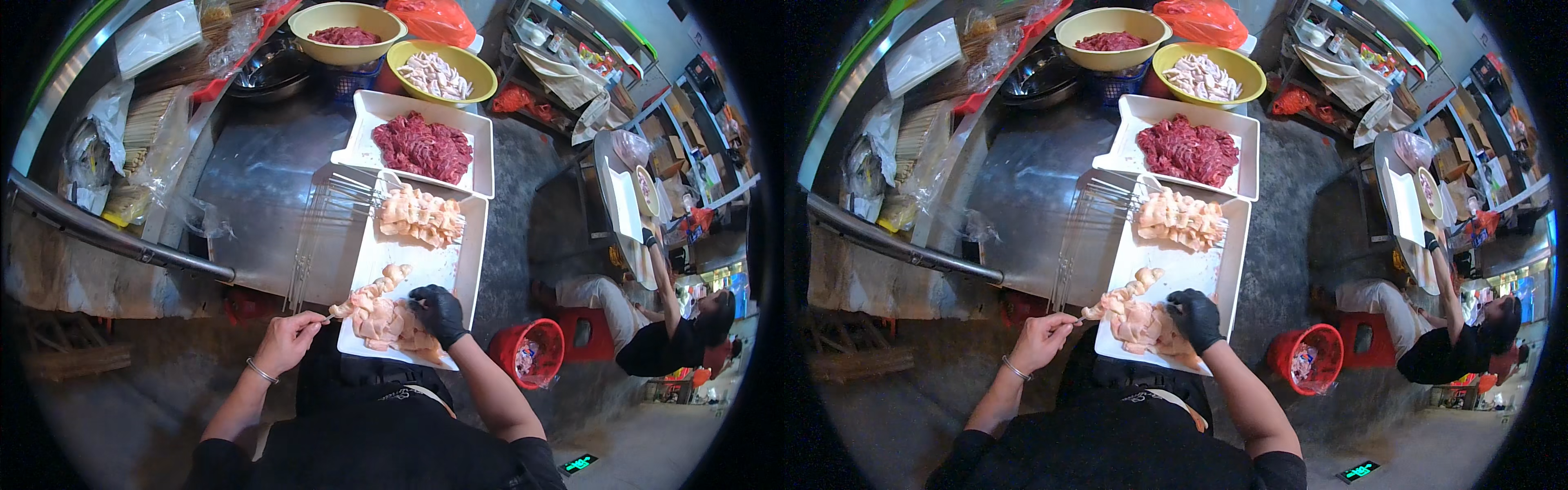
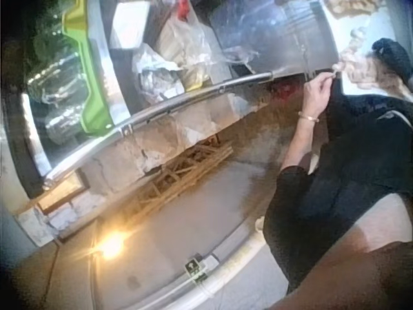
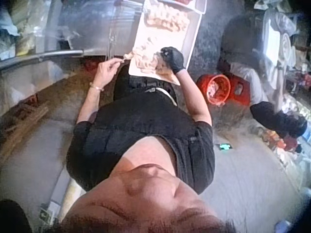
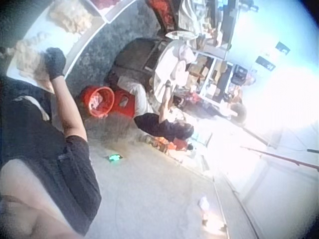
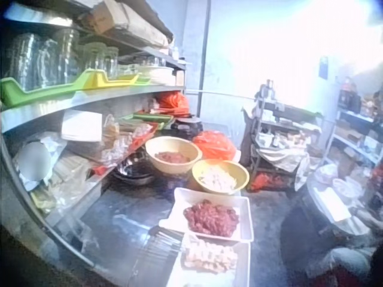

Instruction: The person threads pieces of raw chicken onto metal skewers at a food preparation counter. They pick up chicken pieces with gloved hands and slide them onto skewers, then place the completed skewers on a tray. A second person is visible in the background working at another station.

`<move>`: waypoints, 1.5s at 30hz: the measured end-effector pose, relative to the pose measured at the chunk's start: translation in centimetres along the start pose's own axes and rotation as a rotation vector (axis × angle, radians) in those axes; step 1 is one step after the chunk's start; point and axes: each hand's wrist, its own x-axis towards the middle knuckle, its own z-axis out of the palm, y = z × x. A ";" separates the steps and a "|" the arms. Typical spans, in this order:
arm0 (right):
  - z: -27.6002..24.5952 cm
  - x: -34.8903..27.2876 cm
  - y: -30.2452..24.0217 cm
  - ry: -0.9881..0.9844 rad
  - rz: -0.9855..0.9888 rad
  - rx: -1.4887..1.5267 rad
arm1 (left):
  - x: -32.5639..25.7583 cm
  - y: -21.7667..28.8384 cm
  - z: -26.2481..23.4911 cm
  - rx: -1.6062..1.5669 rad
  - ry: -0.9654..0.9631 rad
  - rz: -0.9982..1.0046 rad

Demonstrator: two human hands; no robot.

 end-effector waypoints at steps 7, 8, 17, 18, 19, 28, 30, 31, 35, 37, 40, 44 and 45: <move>2.1 0.9 0.8 -0.022 -0.075 0.153 | -0.3 0.4 -0.4 0.022 -0.001 -0.036; 1.9 0.8 2.0 -0.032 -0.037 0.325 | -0.5 0.4 -0.6 0.027 -0.006 -0.052; -1.0 -2.6 4.4 0.053 0.094 0.390 | -0.8 1.0 -0.7 0.110 -0.118 -0.091; -1.7 -2.8 3.2 0.118 0.015 0.212 | -0.8 1.1 -0.7 0.107 -0.112 -0.092; -2.3 -2.9 2.4 0.184 -0.063 0.032 | -0.7 1.3 -0.8 0.104 -0.106 -0.091; -2.7 0.1 1.3 0.203 -0.078 -0.266 | -0.6 1.0 -0.5 0.101 -0.093 -0.085; -2.2 0.6 0.8 0.008 -0.070 -0.437 | -0.6 1.2 -0.5 0.099 -0.084 -0.091; -2.2 0.9 0.4 -0.089 -0.067 -0.522 | -0.5 1.3 -0.6 0.101 -0.082 -0.091; -2.3 1.3 0.3 -0.186 0.068 -0.426 | -0.6 1.0 -0.7 0.107 -0.080 -0.090; -3.2 1.3 1.0 -0.157 0.176 -0.011 | -0.8 1.3 -0.9 0.110 -0.095 -0.103; -4.8 0.4 1.5 -0.131 0.409 0.922 | -1.2 1.0 -0.7 0.106 -0.094 -0.087; -4.6 -0.7 2.0 -0.086 0.443 1.393 | -1.3 1.8 -0.1 0.089 -0.101 -0.064; -4.3 -0.8 2.2 -0.091 0.443 1.461 | -1.2 2.0 0.0 0.113 -0.097 -0.048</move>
